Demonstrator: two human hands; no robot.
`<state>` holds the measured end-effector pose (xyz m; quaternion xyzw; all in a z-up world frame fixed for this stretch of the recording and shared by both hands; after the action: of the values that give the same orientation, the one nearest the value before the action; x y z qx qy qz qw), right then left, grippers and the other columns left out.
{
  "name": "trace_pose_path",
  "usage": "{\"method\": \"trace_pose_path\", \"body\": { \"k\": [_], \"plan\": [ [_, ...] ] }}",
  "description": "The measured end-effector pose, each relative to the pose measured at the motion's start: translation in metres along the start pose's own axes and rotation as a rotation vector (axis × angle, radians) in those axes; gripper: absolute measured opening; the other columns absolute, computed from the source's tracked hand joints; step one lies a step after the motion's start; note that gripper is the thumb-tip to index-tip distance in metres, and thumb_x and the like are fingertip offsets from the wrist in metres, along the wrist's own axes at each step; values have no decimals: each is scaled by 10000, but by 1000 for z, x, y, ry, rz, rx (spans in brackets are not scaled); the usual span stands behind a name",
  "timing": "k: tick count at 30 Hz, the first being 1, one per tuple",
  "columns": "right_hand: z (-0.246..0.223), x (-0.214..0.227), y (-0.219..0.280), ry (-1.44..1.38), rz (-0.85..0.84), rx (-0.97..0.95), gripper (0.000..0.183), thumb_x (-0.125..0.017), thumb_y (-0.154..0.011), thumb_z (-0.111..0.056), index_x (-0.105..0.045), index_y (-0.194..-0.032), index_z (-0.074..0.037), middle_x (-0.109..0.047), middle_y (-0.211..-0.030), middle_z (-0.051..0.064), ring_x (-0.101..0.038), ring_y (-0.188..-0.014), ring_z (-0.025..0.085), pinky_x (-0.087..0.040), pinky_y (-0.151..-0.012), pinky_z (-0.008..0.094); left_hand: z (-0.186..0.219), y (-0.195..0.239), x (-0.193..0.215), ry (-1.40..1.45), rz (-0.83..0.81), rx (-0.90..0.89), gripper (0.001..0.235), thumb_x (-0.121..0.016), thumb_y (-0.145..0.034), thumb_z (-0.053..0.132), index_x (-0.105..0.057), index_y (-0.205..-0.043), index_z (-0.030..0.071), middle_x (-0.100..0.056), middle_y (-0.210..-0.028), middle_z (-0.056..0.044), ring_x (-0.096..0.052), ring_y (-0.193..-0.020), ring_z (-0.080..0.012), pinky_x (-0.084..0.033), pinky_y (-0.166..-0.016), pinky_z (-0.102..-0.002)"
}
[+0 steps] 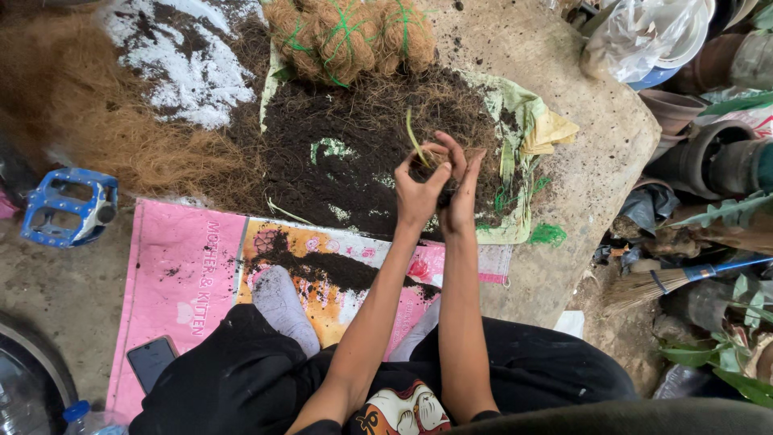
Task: The person sits on the floor and repeatedly wraps small plant cuttings with soil using both hands. They pick up soil, form a ball around each cutting, and place the wrapped units back onto a pile on a pink sack.
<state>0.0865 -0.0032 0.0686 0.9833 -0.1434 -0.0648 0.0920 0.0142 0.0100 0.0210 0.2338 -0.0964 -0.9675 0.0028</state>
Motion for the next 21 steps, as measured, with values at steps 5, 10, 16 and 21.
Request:
{"method": "trace_pose_path", "body": {
  "k": [5,10,16,21],
  "plan": [
    [21,0,-9,-330,-64,87,782,-254,-1056,-670,-604,-1336,-29,-695,-1229,184,-674,-1135,302,-548,-1013,436,44,16,-8,-586,148,-582,339,-772,-822,435,-747,-927,113,-768,-1110,-37,-622,-1205,-289,-297,-1137,-478],
    [48,5,-7,-423,-62,22,716,-302,-1036,-632,-645,-1132,-10,-718,-1069,130,-714,-955,230,-618,-872,338,67,15,-4,-697,213,-772,301,-791,-769,437,-747,-782,139,-748,-865,6,-661,-1104,-241,-280,-1091,-497],
    [72,-6,-8,-589,-127,-136,633,-339,-1153,-618,-604,-889,-108,-576,-777,4,-580,-682,140,-499,-600,288,57,21,11,-671,241,-745,273,-779,-780,397,-693,-731,143,-736,-816,16,-655,-984,-222,-361,-1031,-473],
    [64,-24,-5,-431,-125,-176,666,-303,-1062,-692,-601,-876,-126,-600,-783,30,-612,-717,184,-537,-649,331,38,15,25,-726,300,-746,321,-729,-783,443,-696,-746,126,-718,-800,-7,-645,-960,-238,-347,-993,-467]
  ]
}}
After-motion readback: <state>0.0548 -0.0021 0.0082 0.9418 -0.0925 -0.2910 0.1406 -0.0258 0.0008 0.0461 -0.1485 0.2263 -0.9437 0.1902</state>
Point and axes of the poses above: each hand's wrist, its own y-axis away from the middle knuckle, its own x-axis out of the back of the hand, z = x × y, the point moved 3 cm from there along -y, towards the middle knuckle
